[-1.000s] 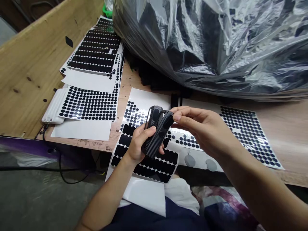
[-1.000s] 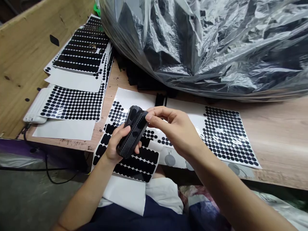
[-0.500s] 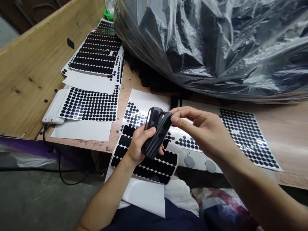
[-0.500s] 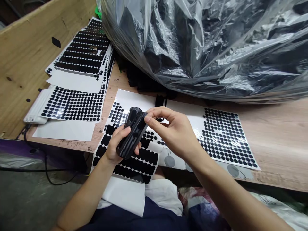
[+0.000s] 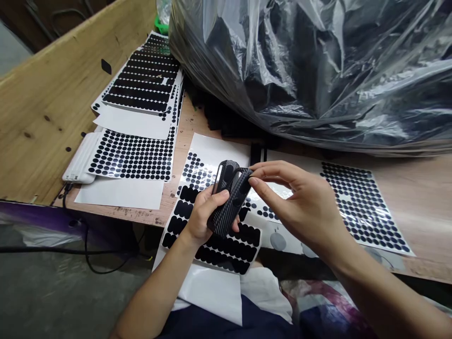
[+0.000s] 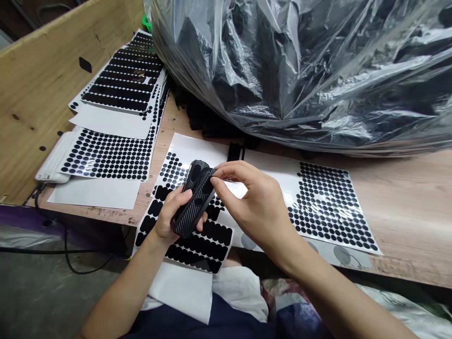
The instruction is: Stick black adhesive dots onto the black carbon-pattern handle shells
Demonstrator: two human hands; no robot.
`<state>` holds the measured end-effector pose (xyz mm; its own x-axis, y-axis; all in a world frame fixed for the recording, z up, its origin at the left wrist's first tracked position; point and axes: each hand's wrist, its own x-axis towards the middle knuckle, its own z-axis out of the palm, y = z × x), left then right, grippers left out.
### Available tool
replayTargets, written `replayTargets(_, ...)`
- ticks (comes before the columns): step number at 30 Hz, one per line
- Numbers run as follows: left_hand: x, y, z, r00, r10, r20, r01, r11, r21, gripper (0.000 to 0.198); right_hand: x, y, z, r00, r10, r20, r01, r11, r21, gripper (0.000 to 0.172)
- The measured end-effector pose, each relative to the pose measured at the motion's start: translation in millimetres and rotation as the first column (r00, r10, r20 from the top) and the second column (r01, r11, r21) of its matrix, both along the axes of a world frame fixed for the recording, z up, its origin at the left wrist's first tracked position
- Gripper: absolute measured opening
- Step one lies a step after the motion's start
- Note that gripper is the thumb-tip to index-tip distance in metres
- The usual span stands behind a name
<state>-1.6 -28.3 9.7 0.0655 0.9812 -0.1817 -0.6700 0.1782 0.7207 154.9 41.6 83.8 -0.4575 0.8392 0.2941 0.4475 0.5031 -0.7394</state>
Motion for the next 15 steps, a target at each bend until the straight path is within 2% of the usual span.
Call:
replayTargets(8,0.6,1.3,-2.2,1.000,0.007,-0.002,-0.007,1.000,0.016,0.035,0.6,-0.1,-2.3,0.994,0.023,0.111,-0.043,0.983,0.179,0.006)
replayTargets(11,0.6,1.5,0.2,1.000,0.010,-0.014,-0.010,1.000,0.001,0.035,0.1,-2.6,-1.6,0.981,-0.049,0.189,-0.015,0.947,0.322,0.007)
replayTargets(13,0.1,1.2,1.3,1.000,-0.001,-0.026,0.001,1.000,-0.008,0.036,1.3,-2.3,-2.8,0.967,-0.112,0.230,0.016,0.924,0.381,0.018)
replayTargets(15,-0.5,0.9,1.2,0.999,-0.015,-0.030,0.015,1.000,-0.009,0.037,4.0,2.9,-8.1,0.963,-0.093,0.251,0.005,0.944,0.331,0.038)
